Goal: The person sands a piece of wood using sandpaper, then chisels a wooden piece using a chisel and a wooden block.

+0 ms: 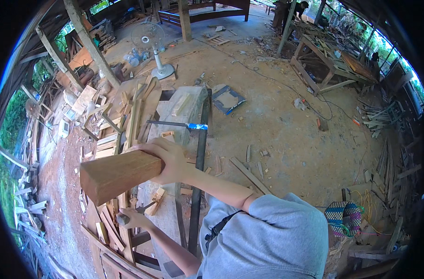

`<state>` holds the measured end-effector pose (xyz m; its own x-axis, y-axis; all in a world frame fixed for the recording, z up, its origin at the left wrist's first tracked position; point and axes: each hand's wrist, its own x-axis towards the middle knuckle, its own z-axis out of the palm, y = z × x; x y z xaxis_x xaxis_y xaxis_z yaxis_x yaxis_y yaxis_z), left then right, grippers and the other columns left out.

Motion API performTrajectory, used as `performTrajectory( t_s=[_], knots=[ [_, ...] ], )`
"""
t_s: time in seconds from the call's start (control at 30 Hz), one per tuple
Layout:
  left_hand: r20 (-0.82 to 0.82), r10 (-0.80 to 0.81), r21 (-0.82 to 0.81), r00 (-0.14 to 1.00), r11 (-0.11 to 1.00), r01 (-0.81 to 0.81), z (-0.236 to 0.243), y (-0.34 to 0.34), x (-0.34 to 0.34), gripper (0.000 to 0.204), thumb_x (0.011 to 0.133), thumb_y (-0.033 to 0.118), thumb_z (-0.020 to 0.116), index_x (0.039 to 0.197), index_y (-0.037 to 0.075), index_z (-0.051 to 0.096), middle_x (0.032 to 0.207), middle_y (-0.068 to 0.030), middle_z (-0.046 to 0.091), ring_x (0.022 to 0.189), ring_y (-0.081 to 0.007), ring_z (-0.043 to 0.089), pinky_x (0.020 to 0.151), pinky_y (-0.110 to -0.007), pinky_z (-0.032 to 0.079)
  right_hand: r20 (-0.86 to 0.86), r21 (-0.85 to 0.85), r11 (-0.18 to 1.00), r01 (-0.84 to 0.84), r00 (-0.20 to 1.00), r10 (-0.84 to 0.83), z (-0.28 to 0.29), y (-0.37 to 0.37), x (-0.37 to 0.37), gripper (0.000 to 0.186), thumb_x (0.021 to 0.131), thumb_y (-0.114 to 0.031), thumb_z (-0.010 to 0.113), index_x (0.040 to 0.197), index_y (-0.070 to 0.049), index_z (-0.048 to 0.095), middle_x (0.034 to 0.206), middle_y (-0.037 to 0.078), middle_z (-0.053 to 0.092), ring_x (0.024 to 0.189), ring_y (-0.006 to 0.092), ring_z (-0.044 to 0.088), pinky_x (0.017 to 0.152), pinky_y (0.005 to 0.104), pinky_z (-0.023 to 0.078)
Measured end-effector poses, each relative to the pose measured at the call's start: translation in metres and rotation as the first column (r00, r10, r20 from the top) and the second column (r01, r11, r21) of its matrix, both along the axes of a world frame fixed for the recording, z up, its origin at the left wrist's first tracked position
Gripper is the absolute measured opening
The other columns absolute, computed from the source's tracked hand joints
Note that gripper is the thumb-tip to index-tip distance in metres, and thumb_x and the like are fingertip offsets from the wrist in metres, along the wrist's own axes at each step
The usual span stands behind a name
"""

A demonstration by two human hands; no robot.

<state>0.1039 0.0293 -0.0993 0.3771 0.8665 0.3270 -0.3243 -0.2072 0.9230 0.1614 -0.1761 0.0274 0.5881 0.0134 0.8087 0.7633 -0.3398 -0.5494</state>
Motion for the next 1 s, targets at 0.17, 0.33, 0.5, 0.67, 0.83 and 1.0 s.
performTrajectory(
  t_s=[0.17,0.33,0.5,0.67,0.83,1.0],
  knots=[
    [0.016,0.044,-0.046,0.999,0.998,-0.043,-0.001,-0.004,0.003,0.022,0.086,0.014,0.055,0.074,0.003,0.04,0.057,-0.0023,0.042,0.046,-0.0092,0.038,0.041,-0.023,0.031,-0.188,0.438,0.868,-0.232,0.921,0.341,-0.013,0.028,-0.013,0.055,0.057,-0.016,0.074,0.108,-0.009,0.054,0.088,0.01,0.058,0.078,0.0276,0.057,0.069,0.0325,0.045],
    [-0.237,0.063,0.059,0.97,0.997,-0.05,-0.009,0.0,0.003,0.024,0.08,0.006,0.061,0.096,-0.005,0.047,0.087,-0.0155,0.055,0.071,-0.0175,0.057,0.059,-0.026,0.049,0.057,-0.312,0.95,-0.011,0.998,0.031,-0.027,0.034,-0.007,0.067,0.054,-0.01,0.069,0.118,-0.016,0.05,0.093,0.006,0.052,0.088,0.0233,0.053,0.075,0.0336,0.044],
    [-0.201,0.111,0.034,0.973,0.994,-0.107,-0.01,0.003,0.011,0.029,0.078,0.008,0.063,0.096,-0.007,0.047,0.089,-0.0165,0.056,0.072,-0.0171,0.056,0.059,-0.027,0.049,-0.053,-0.186,0.983,-0.014,0.999,0.004,-0.009,0.044,0.008,0.07,0.053,-0.011,0.069,0.12,-0.017,0.049,0.089,0.006,0.05,0.086,0.024,0.053,0.074,0.0343,0.044],
    [-0.206,0.112,0.094,0.972,0.991,-0.094,-0.009,0.0,0.014,0.019,0.083,0.014,0.057,0.076,-0.004,0.053,0.065,-0.0079,0.055,0.054,-0.0123,0.051,0.049,-0.024,0.043,-0.217,0.407,0.88,-0.244,0.91,0.353,-0.012,0.061,0.006,0.068,0.06,-0.012,0.07,0.123,-0.017,0.045,0.092,0.011,0.052,0.088,0.0251,0.053,0.08,0.0359,0.044],
    [-0.101,0.088,0.181,0.991,0.981,-0.069,-0.001,-0.002,0.012,0.019,0.083,0.014,0.057,0.074,-0.003,0.053,0.065,-0.0063,0.055,0.054,-0.0099,0.05,0.049,-0.024,0.042,0.153,-0.607,0.792,0.066,0.988,0.035,-0.031,0.05,0.011,0.065,0.06,-0.005,0.063,0.122,-0.02,0.047,0.098,0.008,0.05,0.1,0.0266,0.046,0.08,0.039,0.043],
    [-0.135,0.223,0.139,0.965,0.969,-0.204,0.006,-0.008,0.007,0.018,0.083,0.011,0.055,0.071,-0.001,0.053,0.059,-0.0024,0.051,0.047,-0.0081,0.046,0.042,-0.023,0.035,-0.299,0.257,0.954,-0.158,0.925,0.233,-0.024,0.051,0.014,0.05,0.062,-0.009,0.068,0.109,-0.008,0.052,0.1,0.011,0.054,0.088,0.0291,0.055,0.075,0.0348,0.045]
  ],
)
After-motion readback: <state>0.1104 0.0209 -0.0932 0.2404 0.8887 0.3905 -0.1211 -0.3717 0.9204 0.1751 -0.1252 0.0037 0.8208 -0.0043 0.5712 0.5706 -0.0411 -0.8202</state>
